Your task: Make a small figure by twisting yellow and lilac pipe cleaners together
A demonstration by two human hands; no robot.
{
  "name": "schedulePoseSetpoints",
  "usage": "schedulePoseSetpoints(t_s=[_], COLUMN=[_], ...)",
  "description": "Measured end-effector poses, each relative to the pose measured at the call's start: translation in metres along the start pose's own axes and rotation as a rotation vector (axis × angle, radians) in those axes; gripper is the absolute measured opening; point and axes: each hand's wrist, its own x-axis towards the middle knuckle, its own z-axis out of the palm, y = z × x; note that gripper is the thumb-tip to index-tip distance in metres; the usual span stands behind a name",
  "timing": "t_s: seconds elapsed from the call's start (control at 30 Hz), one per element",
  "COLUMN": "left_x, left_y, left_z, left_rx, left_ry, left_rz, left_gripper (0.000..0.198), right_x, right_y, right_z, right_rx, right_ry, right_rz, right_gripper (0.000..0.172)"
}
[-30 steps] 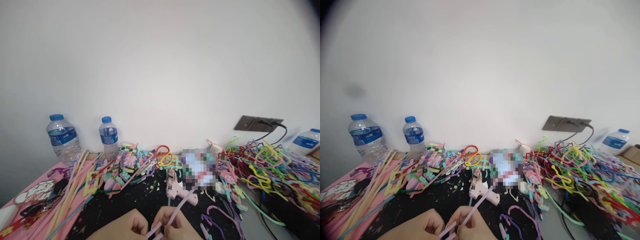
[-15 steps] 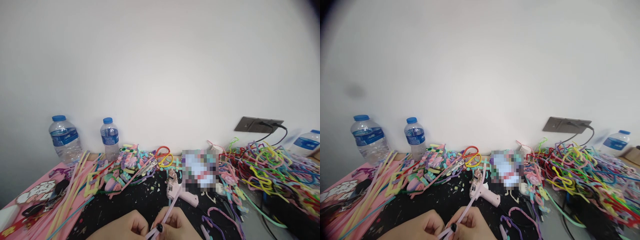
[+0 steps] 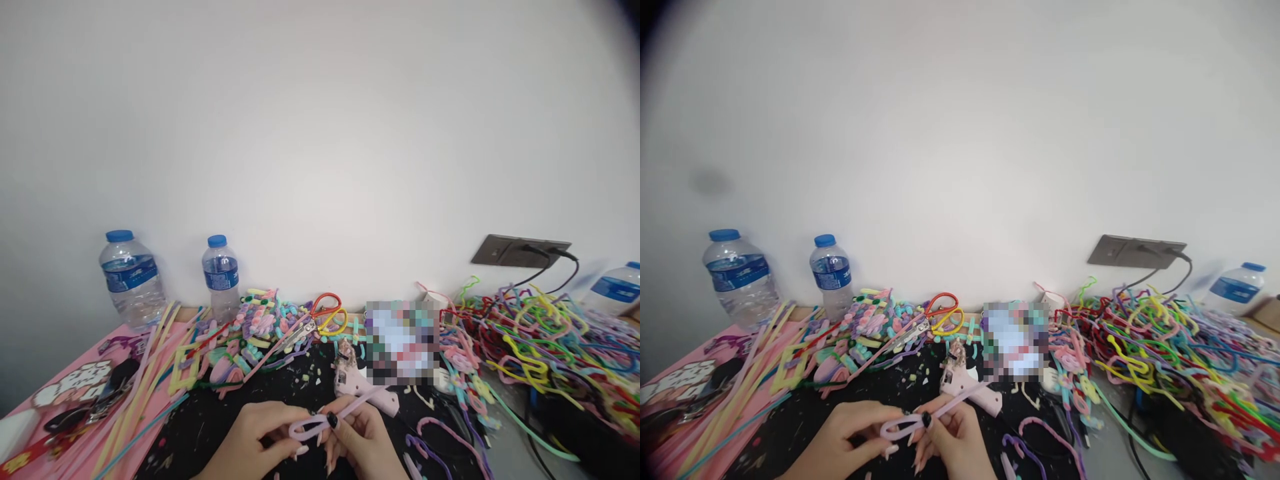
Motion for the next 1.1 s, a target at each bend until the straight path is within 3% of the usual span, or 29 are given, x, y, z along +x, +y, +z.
schedulePoseSetpoints(t_s=[0.1,0.17,0.53,0.63,0.73,0.87,1.0,1.1], left_x=[-0.001,-0.001,0.003,0.005,0.005,0.006,0.010,0.013], left_y=[-0.004,-0.007,0.001,-0.002,-0.006,-0.012,-0.015,-0.017], left_z=[-0.002,-0.003,-0.004,-0.005,-0.007,-0.014,-0.020,-0.023], left_rx=[0.200,0.235,0.239,0.207,0.136,-0.036,-0.197,-0.269], left_ry=[0.046,0.066,-0.010,0.050,0.177,0.386,0.549,0.594], left_rz=[0.194,0.249,0.024,0.017,0.001,-0.100,-0.230,-0.281], left_gripper=[0.025,0.025,0.023,0.021,0.019,0.017,0.024,0.032], right_x=[-0.001,-0.002,-0.004,-0.008,-0.009,-0.005,-0.001,0.001], right_y=[0.001,0.001,0.005,0.000,-0.015,-0.040,-0.050,-0.051], right_z=[0.001,0.000,-0.009,-0.012,-0.019,-0.029,-0.041,-0.053], right_rx=[-0.001,0.005,-0.133,-0.321,-0.644,-1.176,-1.591,-1.692], right_ry=[-0.023,-0.042,-0.116,-0.120,-0.074,0.183,0.429,0.415], right_rz=[-0.001,0.002,0.009,-0.074,-0.265,-0.462,-0.295,-0.080], right_gripper=[0.035,0.035,0.037,0.038,0.034,0.042,0.049,0.056])
